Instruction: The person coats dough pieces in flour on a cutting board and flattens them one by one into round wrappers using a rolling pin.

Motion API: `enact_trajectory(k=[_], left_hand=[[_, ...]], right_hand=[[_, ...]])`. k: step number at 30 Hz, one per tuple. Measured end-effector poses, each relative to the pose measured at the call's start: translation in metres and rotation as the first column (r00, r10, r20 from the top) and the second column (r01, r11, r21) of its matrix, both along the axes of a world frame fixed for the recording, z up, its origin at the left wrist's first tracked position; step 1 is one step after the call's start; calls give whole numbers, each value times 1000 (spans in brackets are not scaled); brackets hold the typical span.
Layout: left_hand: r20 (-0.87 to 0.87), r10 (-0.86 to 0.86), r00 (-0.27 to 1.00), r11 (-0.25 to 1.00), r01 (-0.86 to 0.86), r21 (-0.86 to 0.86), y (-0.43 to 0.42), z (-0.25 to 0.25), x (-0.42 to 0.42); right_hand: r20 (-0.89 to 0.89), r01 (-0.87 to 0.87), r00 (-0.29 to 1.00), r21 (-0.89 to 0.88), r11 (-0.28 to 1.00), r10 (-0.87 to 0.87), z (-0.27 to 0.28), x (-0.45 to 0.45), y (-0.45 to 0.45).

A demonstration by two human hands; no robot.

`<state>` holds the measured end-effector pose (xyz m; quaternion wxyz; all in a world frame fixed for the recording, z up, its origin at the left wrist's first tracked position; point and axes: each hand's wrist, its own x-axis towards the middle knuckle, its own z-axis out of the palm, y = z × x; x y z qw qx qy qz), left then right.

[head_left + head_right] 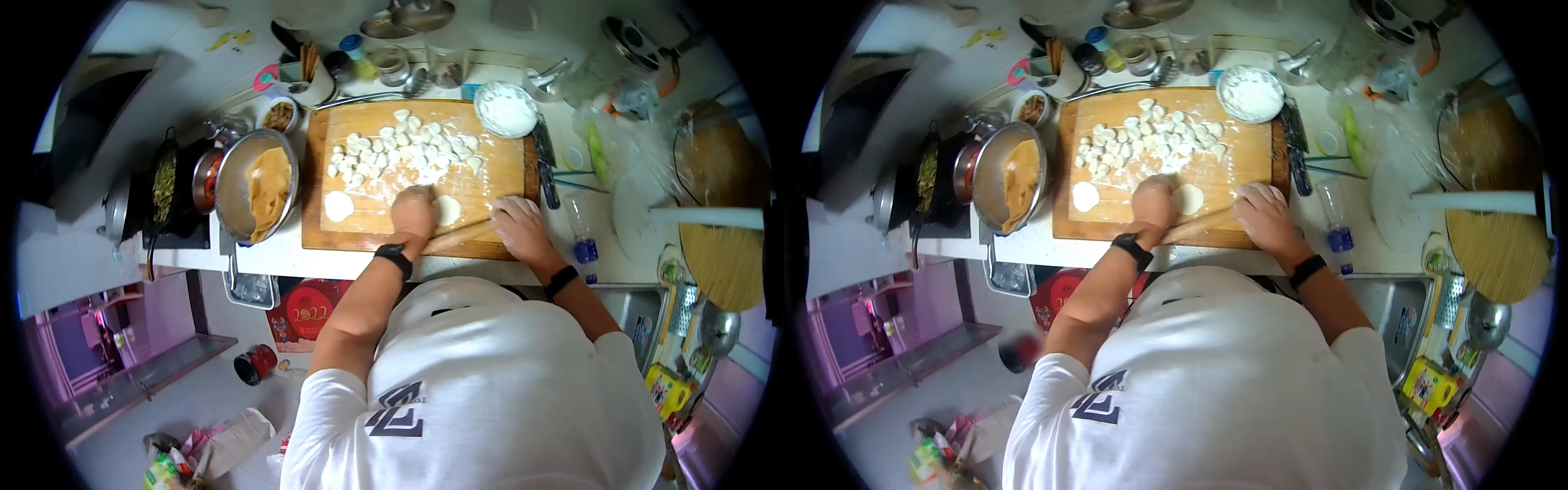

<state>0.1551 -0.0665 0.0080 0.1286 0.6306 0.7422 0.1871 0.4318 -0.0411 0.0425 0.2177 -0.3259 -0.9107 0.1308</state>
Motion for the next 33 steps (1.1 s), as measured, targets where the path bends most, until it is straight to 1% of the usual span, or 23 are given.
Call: enact_trajectory(k=[1, 2, 4, 6, 7, 8, 9, 10, 11, 12, 14, 15, 16, 17, 18, 20, 21, 23, 27, 29, 30, 32, 33], left_hand=[[-7, 17, 1000, 1000, -17, 4, 0, 1, 3], [8, 34, 999, 999, -33, -35, 0, 3, 6], [20, 49, 999, 997, -48, -66, -2, 5, 1], [82, -21, 996, 999, 19, 31, -12, 9, -11], [134, 7, 991, 995, -20, 96, -19, 14, -21], [89, 40, 995, 997, -46, 65, -24, 15, -36], [52, 75, 996, 990, -81, 112, -30, 21, -52], [-32, 149, 988, 984, -144, 108, -36, 12, -73], [-166, 174, 971, 984, -167, 55, -39, 21, -93], [-269, 245, 932, 969, -237, 64, -41, 16, -110], [-255, 187, 949, 982, -177, 61, -35, 40, -109], [-250, 180, 951, 984, -170, 61, -30, 34, -104], [-289, 62, 955, 980, -3, 201, -23, 26, -95], [-344, -47, 938, 930, 166, 328, -19, 19, -86], [-281, -107, 954, 960, 172, 220, -15, 19, -77], [-346, -96, 933, 988, 130, 77, -8, 2, -73], [-342, -99, 934, 988, 133, 76, -6, -2, -73], [-359, -104, 928, 994, 112, 0, -4, -10, -73], [-374, -125, 919, 988, 150, 40, -4, -4, -70], [-194, -132, 972, 991, 135, 0, -14, 14, -55], [-242, -228, 943, 965, 252, 71, -26, -5, -53], [-263, -308, 914, 939, 337, 74, -43, 8, -37], [-256, -288, 923, 918, 342, 202, -38, 8, -36]], right_hand=[[12, 21, 1000, -23, 1000, -21, 0, 3, -5], [8, 7, 1000, -21, 1000, -7, 0, 6, -9], [40, 70, 997, -57, 996, -68, -2, 10, -14], [55, 73, 996, -64, 995, -70, -3, 14, -16], [73, 79, 995, -78, 994, -73, -3, 16, -18], [72, 82, 994, -73, 994, -77, -4, 16, -17], [63, 86, 995, -81, 993, -81, -4, 18, -17], [54, 91, 995, -93, 991, -87, -5, 18, -18], [55, 99, 994, -98, 990, -94, -5, 18, -18], [62, 108, 993, -100, 989, -103, -4, 16, -18], [77, 122, 990, -107, 987, -114, -3, 13, -20], [77, 109, 992, -107, 988, -101, -2, 12, -18], [77, 95, 993, -107, 990, -87, -1, 11, -17], [80, 99, 993, -105, 990, -91, -1, 10, -18], [91, 89, 993, -139, 986, -77, -2, 9, -18], [108, 85, 992, -172, 981, -67, -3, 10, -18], [92, 84, 993, -160, 984, -69, -2, 10, -18], [81, 91, 994, -152, 984, -79, -2, 9, -19], [41, 89, 996, -122, 989, -84, 4, 7, -19], [31, 92, 996, -126, 988, -89, 5, 9, -23], [26, 87, 996, -105, 991, -84, 5, 9, -23], [23, 91, 996, -95, 991, -90, 4, 9, -25], [31, 86, 996, -113, 990, -83, 3, 9, -24]])
